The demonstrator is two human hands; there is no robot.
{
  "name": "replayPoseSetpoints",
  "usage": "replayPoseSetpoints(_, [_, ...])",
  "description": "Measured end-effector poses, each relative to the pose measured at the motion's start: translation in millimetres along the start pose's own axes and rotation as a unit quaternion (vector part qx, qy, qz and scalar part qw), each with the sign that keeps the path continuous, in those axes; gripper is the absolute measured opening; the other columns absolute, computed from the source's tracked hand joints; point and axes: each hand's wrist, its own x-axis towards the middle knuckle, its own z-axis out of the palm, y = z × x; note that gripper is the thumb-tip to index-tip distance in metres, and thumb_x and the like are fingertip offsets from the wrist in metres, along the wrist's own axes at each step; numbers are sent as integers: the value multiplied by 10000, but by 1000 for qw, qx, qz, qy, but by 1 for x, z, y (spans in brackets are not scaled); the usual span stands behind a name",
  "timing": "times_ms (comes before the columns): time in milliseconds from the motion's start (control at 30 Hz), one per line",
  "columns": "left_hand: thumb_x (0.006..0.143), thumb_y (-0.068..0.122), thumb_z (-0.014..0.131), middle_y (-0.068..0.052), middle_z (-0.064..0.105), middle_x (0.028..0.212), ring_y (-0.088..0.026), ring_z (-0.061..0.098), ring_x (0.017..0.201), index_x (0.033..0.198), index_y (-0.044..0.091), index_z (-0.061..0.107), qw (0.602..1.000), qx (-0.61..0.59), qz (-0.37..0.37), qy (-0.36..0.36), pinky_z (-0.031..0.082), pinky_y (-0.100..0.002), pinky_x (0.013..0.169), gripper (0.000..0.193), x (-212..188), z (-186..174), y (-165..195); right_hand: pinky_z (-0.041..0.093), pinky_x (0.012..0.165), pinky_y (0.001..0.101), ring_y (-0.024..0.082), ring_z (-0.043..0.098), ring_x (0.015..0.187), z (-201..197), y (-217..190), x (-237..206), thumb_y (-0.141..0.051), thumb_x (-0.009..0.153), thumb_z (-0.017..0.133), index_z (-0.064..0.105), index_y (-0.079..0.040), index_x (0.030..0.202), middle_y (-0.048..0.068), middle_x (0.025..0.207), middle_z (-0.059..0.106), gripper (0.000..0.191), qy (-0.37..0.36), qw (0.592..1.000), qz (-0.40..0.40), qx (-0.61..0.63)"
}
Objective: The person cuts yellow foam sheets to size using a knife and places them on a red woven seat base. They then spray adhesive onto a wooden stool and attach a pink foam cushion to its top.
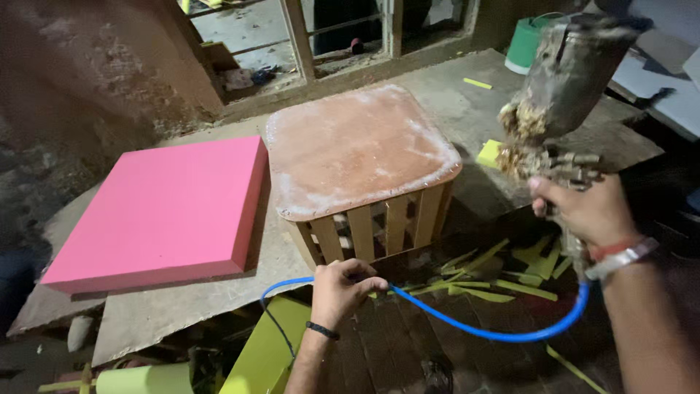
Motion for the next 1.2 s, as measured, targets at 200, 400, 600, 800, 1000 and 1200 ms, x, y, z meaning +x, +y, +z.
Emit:
replayPoseSetpoints(200, [659, 358, 913, -68, 768, 713, -209, 749, 625, 792, 100, 805, 995, 19, 91, 23, 559, -321, 578, 310, 4, 7, 1, 546, 587, 310, 136, 649, 666, -7, 1, -6, 14, 891, 751, 667, -12, 1042, 31, 895, 707, 175, 2, 1000, 3, 30])
replayPoseSetpoints(400, [667, 362, 927, -108, 744, 673, -229, 724, 582, 783, 58, 775, 998, 36, -5, 43, 539, -338, 567, 359, 4, -4, 4, 539, 628, 304, 131, 651, 691, 20, -5, 48, 4, 954, 747, 659, 13, 1039, 48, 903, 694, 123, -10, 988, -145, 45])
replayPoseSetpoints(600, [657, 350, 924, -89, 763, 695, -176, 735, 603, 806, 82, 808, 993, 38, 17, 114, 556, -308, 572, 327, 8, -14, -2, 539, 609, 302, 127, 658, 669, 58, -10, 92, -11, 963, 758, 700, 11, 987, 45, 875, 714, 67, -3, 988, -147, 54])
replayPoseSetpoints(800, [652, 335, 925, -85, 766, 682, -179, 740, 610, 815, 80, 807, 987, 32, -45, 150, 562, -311, 580, 324, -3, -38, -12, 548, 637, 290, 112, 669, 693, 103, -26, 91, -38, 950, 747, 725, -5, 1012, 23, 884, 726, 74, -91, 979, -141, 112])
replayPoseSetpoints(1000, [683, 258, 907, -81, 798, 722, -154, 772, 639, 829, 76, 818, 980, -16, -76, 181, 589, -280, 613, 250, -30, -69, -25, 528, 635, 313, 128, 657, 698, 147, -52, 76, -82, 965, 756, 738, -13, 998, 51, 872, 733, 79, -147, 982, -107, 40])
replayPoseSetpoints(1200, [655, 278, 930, -80, 792, 737, -164, 784, 652, 821, 75, 811, 986, 7, -4, 168, 593, -281, 611, 288, -47, -71, -45, 565, 599, 335, 173, 672, 647, 138, -35, 22, -63, 916, 725, 700, -9, 955, 72, 799, 712, 71, -265, 959, -57, 88])
